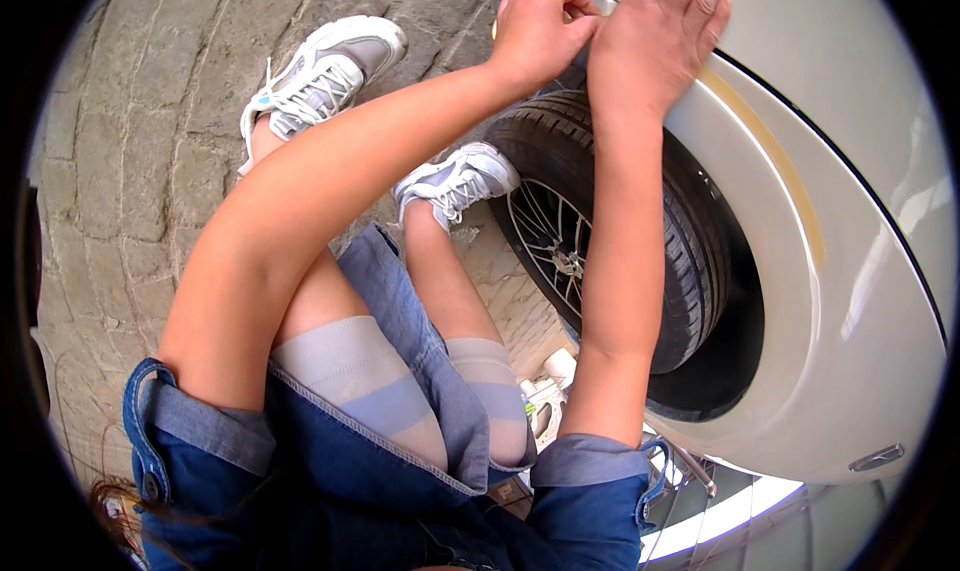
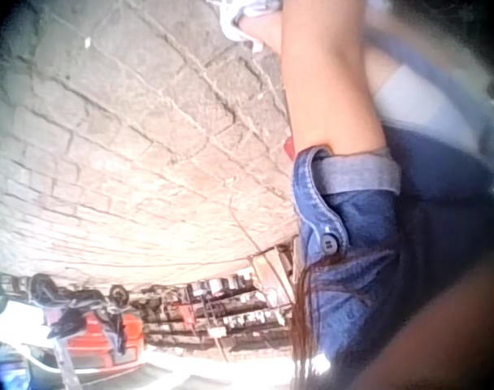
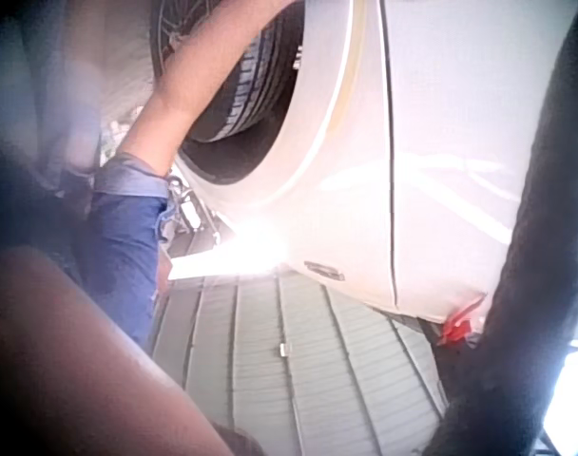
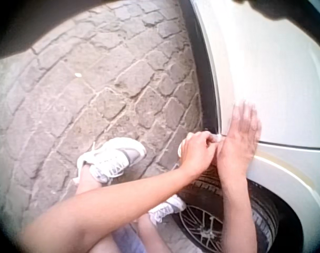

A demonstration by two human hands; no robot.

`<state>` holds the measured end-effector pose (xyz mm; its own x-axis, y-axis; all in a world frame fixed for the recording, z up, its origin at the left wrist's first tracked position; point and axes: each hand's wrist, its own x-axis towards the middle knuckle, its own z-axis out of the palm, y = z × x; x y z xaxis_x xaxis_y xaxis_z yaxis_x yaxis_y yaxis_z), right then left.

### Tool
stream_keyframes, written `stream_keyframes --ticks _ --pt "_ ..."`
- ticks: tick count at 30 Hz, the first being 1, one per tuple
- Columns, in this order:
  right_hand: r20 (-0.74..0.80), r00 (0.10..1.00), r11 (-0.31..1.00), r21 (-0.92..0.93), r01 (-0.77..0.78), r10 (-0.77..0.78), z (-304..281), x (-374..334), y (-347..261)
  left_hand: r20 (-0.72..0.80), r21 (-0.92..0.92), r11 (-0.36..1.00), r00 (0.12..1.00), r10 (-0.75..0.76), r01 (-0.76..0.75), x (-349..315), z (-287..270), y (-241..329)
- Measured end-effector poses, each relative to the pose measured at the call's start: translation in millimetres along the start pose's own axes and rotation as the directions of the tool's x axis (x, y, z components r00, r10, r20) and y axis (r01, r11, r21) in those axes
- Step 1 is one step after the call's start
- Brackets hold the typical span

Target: The person sits on the ground next to a white car and applies masking tape along the edge of the front fender above the wheel. They smooth the tape down, tear off pieces, and continue applying it along the curve of the wheel arch.

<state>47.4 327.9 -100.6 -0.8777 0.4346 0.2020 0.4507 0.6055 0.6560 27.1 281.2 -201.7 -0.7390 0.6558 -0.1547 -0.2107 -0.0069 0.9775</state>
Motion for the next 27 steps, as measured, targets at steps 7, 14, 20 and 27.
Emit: stream_keyframes --ticks 7,14,20,27 --pt "0.055 0.998 0.998 0.043 0.040 -0.042 -28.6 -1.4 9.9 -0.012 0.033 0.999 0.999 -0.030 0.030 -3.4 3.7 7.1" --pt "0.089 0.994 0.993 -0.100 0.064 -0.056 -25.4 7.8 5.9 -0.086 0.060 0.998 0.996 -0.004 0.010 0.6 11.9 2.8" --pt "0.134 0.989 0.404 0.903 -0.147 0.059 -17.6 12.0 11.3 -0.114 0.043 0.999 0.993 0.032 -0.027 1.9 6.9 -2.9" --pt "0.040 0.999 0.993 -0.118 0.012 -0.008 -9.5 8.4 0.3 -0.050 0.030 0.999 0.999 0.020 -0.018 2.9 0.8 2.5"
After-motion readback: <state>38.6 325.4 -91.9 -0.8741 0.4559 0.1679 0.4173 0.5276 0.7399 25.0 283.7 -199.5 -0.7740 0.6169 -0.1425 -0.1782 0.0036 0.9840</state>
